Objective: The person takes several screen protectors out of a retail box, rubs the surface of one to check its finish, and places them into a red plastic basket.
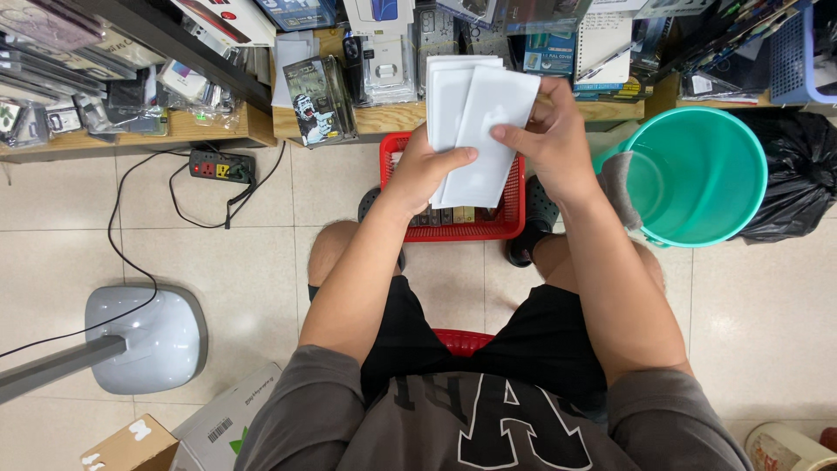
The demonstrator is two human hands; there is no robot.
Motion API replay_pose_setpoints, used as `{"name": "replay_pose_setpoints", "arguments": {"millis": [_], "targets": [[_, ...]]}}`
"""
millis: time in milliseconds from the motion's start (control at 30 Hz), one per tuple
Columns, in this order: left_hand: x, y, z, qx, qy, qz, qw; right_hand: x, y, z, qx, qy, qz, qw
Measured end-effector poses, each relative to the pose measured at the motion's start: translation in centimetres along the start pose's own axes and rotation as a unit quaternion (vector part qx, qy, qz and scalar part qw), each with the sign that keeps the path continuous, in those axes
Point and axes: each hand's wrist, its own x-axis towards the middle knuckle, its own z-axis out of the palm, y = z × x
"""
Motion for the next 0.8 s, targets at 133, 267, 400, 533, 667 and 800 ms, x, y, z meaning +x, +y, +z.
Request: {"name": "replay_pose_setpoints", "arguments": {"millis": [133,267,400,533,667,800], "targets": [[-0.6,-0.1,-0.1,-0.004,-0.013,0.087,0.996,0.9,3.5,-0.4,0.041,0.027,0.012,0.999],[0.4,-2.3,-2.1,-0.037,0.05,0.067,0.996,2.0,3.3,-1.5,0.099,0.091,0.009,0.991],[-0.2,-0.5,-1.3,-0.004,0.05,0.105,0.993,1.4,1.9,-1.1,0.125,0.122,0.019,0.984],[-1.0,1.9,0.9,0.008,0.047,0.121,0.992,0.2,2.2,1.5,0.103,0.107,0.036,0.988],[-0.5,1.0,0.7,-0.01,0.088,0.108,0.99,0.4,2.4,2.8,0.135,0.136,0.037,0.981],[-0.5,0.6,-0.2,-0.066,0.114,0.095,0.987,1.3,2.4,0.9,0.132,0.19,0.01,0.973]]}}
